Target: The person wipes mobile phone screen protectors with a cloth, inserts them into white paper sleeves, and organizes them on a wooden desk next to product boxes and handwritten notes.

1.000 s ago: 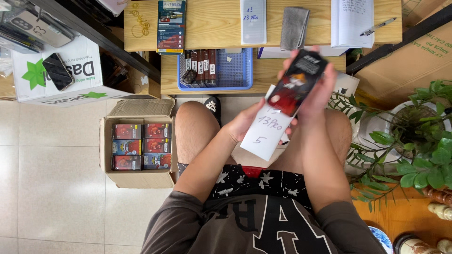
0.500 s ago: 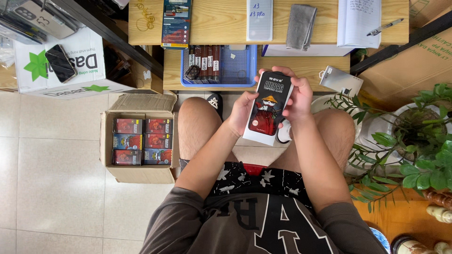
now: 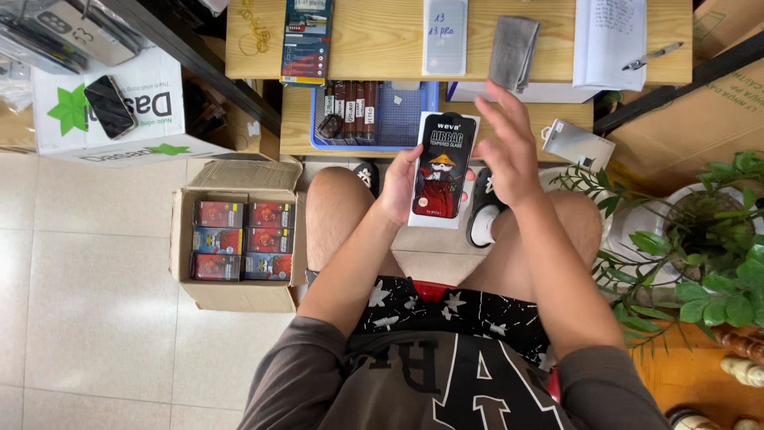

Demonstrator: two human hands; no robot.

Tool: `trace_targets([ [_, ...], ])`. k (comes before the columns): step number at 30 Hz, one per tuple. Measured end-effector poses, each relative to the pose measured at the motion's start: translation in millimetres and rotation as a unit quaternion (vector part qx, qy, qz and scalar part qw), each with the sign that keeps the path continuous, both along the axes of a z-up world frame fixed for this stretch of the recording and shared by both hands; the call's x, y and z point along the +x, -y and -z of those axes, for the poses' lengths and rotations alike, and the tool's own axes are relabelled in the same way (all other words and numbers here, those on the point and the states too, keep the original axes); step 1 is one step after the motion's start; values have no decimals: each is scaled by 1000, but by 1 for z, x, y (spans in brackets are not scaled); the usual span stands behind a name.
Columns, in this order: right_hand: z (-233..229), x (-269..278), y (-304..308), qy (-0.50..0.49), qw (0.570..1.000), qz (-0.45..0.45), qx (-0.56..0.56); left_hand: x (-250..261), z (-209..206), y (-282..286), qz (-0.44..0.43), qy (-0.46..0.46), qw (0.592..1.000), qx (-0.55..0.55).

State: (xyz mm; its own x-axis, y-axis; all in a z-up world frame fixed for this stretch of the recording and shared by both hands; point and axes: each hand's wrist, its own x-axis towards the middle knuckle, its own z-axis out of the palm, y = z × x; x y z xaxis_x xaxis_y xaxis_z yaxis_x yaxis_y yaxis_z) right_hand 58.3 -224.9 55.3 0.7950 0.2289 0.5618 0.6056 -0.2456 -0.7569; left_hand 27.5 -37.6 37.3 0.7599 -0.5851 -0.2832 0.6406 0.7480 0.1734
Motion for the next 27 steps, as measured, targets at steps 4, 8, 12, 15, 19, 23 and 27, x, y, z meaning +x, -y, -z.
trace_targets([
  [4,12,-3,-6,91,987,20,-132,18,83,5,-34,-18,999,33],
  [8,14,-18,-20,93,980,51,-167,20,88,2,-60,-49,997,30],
  [12,33,-20,-22,122,967,62,-214,21,57,-5,-69,-81,994,24],
  [15,43,-28,-31,150,962,46,-222,15,11,-14,-96,-114,989,-5],
  [19,37,-46,-46,177,957,5,-228,26,6,-24,-87,-52,994,31],
  [23,34,-54,-47,192,948,-29,-252,26,17,-20,-90,31,995,-5],
  [27,47,-41,-38,179,955,-15,-238,16,1,-12,-85,59,993,61],
])
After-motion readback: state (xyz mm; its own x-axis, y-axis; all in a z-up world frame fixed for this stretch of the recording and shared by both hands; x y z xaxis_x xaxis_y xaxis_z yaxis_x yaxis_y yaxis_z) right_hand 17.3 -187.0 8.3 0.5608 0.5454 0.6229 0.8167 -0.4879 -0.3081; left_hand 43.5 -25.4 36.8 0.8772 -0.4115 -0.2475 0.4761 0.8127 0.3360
